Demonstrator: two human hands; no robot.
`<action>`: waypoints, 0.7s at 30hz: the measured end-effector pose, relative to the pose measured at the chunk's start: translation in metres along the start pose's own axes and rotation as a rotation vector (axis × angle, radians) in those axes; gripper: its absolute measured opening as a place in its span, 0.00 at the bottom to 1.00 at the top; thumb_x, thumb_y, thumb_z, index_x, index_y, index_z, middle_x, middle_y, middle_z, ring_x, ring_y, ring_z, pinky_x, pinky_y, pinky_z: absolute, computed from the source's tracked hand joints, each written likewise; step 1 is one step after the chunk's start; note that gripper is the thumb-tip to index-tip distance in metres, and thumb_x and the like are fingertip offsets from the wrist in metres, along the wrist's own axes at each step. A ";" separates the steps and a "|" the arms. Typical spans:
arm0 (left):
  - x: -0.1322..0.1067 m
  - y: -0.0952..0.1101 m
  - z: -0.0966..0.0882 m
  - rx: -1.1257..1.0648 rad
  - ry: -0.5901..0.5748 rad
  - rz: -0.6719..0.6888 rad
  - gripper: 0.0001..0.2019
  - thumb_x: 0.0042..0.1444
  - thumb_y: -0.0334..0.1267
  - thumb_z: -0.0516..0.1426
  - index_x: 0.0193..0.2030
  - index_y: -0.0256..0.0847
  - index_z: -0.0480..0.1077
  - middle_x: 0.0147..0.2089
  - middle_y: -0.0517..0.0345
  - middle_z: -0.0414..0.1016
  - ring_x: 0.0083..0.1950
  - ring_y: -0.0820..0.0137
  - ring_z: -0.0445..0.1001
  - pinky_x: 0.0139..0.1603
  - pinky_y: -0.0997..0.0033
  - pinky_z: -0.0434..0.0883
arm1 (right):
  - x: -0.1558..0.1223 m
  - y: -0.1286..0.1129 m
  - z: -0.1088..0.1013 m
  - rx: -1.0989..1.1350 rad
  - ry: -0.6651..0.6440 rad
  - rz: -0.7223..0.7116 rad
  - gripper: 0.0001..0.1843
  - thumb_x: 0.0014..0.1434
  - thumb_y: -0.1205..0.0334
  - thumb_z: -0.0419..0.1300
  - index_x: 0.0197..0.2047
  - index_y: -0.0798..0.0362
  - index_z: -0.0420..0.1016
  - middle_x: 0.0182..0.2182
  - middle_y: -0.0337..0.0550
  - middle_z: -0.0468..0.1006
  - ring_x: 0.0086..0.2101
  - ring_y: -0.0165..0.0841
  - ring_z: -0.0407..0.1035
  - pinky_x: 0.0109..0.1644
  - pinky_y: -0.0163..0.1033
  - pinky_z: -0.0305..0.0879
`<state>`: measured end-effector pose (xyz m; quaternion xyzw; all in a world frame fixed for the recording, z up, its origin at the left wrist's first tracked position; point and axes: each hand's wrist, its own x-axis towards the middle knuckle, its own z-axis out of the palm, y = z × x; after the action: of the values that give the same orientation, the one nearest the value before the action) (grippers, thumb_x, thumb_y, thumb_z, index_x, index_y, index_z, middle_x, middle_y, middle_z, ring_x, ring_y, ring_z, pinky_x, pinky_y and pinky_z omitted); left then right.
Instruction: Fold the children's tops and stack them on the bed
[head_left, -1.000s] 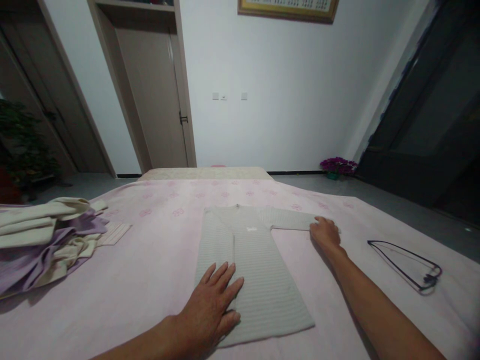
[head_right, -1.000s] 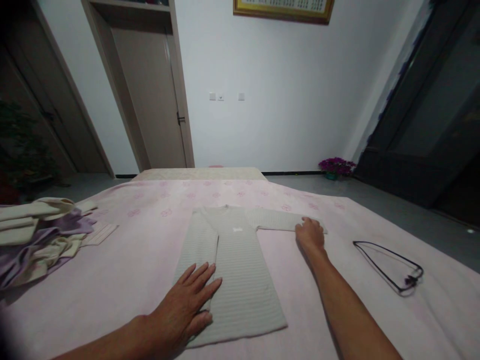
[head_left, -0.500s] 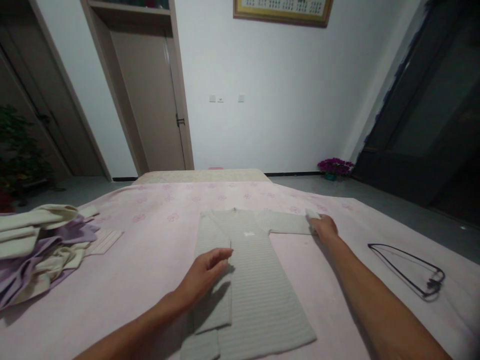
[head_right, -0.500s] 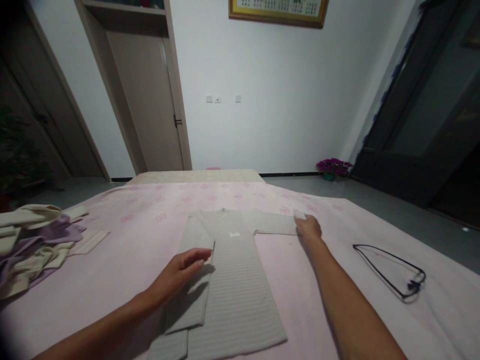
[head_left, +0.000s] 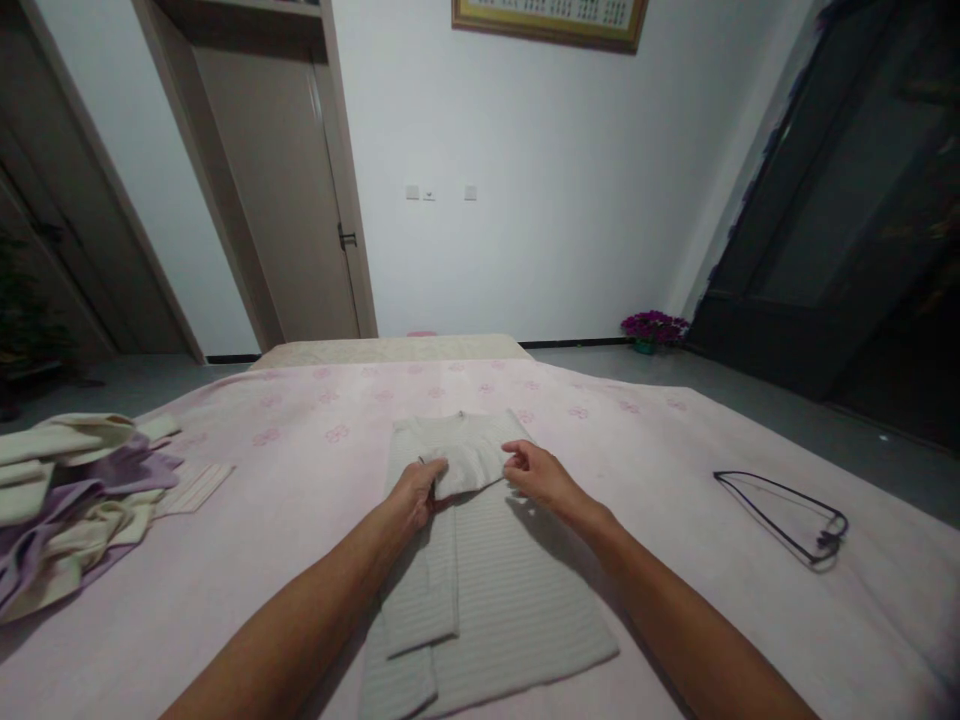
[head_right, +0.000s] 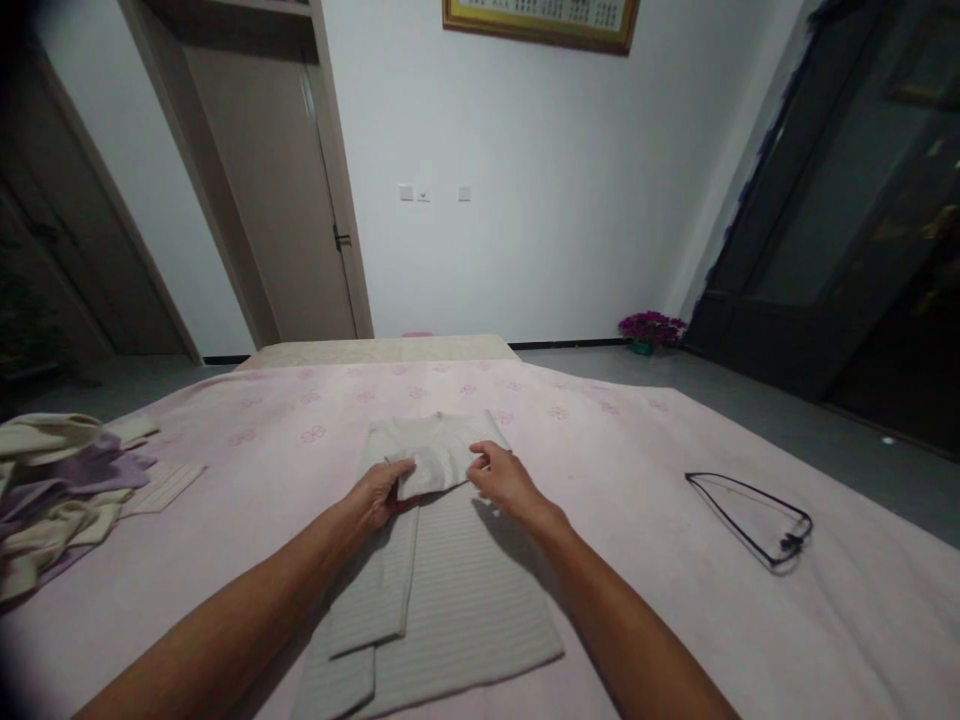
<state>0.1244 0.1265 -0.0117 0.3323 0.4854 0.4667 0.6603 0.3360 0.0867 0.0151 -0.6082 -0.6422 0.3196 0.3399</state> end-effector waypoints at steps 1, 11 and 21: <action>0.001 0.000 0.000 -0.001 0.020 0.000 0.10 0.55 0.35 0.63 0.44 0.36 0.73 0.32 0.52 0.80 0.31 0.64 0.79 0.29 0.68 0.77 | -0.009 0.008 -0.012 -0.143 0.046 0.005 0.23 0.53 0.63 0.60 0.54 0.54 0.71 0.38 0.42 0.76 0.33 0.31 0.70 0.37 0.35 0.62; 0.007 0.039 0.002 -0.024 0.123 0.107 0.08 0.56 0.33 0.61 0.43 0.37 0.74 0.34 0.54 0.80 0.30 0.69 0.78 0.27 0.72 0.75 | -0.086 0.015 -0.035 -0.491 -0.133 0.108 0.23 0.50 0.63 0.61 0.51 0.53 0.71 0.36 0.43 0.78 0.33 0.35 0.70 0.34 0.36 0.54; 0.002 0.094 -0.013 0.023 0.183 0.221 0.12 0.50 0.37 0.65 0.41 0.37 0.74 0.26 0.60 0.74 0.27 0.72 0.74 0.29 0.73 0.75 | -0.061 -0.005 0.008 -0.170 -0.111 0.048 0.30 0.50 0.67 0.60 0.59 0.58 0.68 0.30 0.37 0.73 0.28 0.29 0.65 0.30 0.33 0.54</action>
<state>0.0841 0.1611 0.0675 0.3472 0.5093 0.5594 0.5543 0.3286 0.0253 0.0114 -0.6316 -0.6699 0.3052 0.2433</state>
